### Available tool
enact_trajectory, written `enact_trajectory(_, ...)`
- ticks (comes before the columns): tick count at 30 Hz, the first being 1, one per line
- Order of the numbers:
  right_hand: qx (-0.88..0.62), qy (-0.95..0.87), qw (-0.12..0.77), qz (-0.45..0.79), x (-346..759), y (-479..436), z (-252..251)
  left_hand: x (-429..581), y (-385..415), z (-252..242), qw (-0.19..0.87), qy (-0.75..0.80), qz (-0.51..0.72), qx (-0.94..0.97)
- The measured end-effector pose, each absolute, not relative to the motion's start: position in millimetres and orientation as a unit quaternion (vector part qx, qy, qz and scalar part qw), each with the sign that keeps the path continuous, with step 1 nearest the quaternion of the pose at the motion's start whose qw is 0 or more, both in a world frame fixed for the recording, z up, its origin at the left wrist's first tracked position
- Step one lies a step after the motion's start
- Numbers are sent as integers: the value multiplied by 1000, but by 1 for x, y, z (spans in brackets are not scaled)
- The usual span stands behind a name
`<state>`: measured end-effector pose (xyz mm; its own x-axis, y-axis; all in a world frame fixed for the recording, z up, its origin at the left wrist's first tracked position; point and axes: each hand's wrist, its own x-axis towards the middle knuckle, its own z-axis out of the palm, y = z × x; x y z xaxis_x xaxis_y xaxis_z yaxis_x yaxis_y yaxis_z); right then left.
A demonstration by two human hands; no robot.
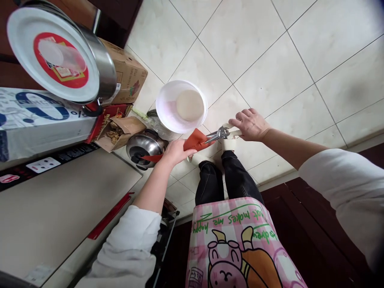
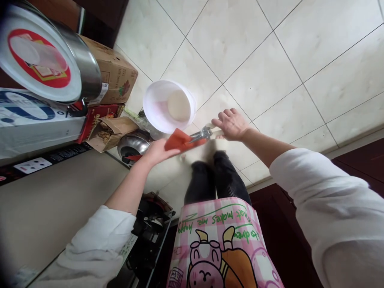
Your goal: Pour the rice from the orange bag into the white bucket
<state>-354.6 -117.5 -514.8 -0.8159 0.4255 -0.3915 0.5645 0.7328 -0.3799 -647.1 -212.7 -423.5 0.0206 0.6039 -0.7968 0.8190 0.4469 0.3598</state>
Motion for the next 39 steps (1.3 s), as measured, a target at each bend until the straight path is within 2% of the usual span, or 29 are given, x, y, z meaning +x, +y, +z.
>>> enact_trajectory(6, 250, 932, 162, -205, -361, -107, -519, -643, -214, -428, 460, 693, -127, 540)
enact_trajectory(20, 212, 928, 198, -233, -352, -109, -522, -645, -204, -428, 503, 667, -124, 535)
enact_trajectory(31, 264, 867, 308, -288, -356, -111, -494, -642, -196, -423, 489, 668, -190, 528)
enact_trajectory(35, 288, 854, 312, -301, -358, -123, -486, -641, -197, -423, 478, 678, -208, 518)
enact_trajectory(39, 304, 853, 300, -299, -356, -134, -482, -641, -202, -425, 486, 687, -162, 516)
